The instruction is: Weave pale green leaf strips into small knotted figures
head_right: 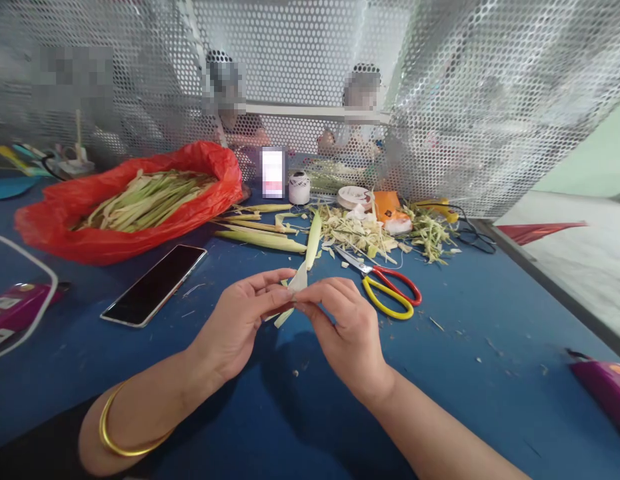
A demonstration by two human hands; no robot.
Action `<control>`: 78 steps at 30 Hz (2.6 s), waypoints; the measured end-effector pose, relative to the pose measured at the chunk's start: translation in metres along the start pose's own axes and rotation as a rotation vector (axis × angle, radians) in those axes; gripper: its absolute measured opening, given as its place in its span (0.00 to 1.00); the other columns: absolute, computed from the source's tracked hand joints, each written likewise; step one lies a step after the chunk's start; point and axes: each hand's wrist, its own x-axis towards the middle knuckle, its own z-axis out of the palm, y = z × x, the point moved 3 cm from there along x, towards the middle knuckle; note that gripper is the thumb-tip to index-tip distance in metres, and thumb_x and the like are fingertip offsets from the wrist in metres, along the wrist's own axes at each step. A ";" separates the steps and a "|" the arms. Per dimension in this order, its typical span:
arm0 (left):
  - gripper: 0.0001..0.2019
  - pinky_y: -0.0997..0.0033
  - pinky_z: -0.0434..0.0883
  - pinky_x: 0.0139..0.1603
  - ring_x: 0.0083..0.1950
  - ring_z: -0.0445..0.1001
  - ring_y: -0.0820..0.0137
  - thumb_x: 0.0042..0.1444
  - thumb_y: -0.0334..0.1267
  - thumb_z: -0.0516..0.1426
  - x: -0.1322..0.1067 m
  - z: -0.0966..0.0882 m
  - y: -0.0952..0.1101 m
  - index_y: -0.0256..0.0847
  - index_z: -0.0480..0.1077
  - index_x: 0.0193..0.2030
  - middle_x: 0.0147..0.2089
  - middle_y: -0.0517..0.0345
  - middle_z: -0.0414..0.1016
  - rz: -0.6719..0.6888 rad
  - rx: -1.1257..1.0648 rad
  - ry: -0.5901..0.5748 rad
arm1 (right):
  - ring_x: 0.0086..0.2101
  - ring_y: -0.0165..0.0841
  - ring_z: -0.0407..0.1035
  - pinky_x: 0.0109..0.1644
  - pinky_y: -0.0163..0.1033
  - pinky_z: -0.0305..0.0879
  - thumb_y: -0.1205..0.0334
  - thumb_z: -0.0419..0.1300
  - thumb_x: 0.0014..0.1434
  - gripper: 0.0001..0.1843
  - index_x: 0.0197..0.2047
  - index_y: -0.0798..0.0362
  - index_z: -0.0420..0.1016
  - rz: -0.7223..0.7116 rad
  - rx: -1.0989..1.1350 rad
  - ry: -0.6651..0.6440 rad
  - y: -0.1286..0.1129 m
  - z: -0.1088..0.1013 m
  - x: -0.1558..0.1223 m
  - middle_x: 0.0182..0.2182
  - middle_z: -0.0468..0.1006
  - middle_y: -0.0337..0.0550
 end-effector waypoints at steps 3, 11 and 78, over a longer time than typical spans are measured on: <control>0.18 0.73 0.70 0.42 0.34 0.74 0.74 0.44 0.30 0.68 0.000 0.001 -0.001 0.37 0.75 0.45 0.33 0.58 0.78 -0.102 -0.071 -0.043 | 0.33 0.32 0.72 0.39 0.40 0.69 0.71 0.60 0.61 0.07 0.36 0.48 0.75 -0.018 0.011 -0.004 -0.001 0.000 0.001 0.31 0.78 0.38; 0.07 0.74 0.71 0.44 0.35 0.73 0.75 0.46 0.34 0.68 0.000 0.002 -0.004 0.36 0.75 0.30 0.32 0.59 0.75 -0.152 -0.080 -0.152 | 0.34 0.31 0.70 0.40 0.39 0.67 0.71 0.59 0.62 0.07 0.36 0.49 0.73 0.022 0.069 -0.047 0.003 0.002 -0.001 0.31 0.76 0.38; 0.03 0.73 0.71 0.36 0.32 0.77 0.69 0.46 0.35 0.66 0.000 0.001 -0.002 0.41 0.80 0.30 0.29 0.58 0.81 0.263 0.415 0.020 | 0.29 0.30 0.69 0.33 0.36 0.67 0.64 0.63 0.55 0.07 0.33 0.51 0.68 0.456 0.246 0.104 0.014 0.006 0.000 0.29 0.71 0.36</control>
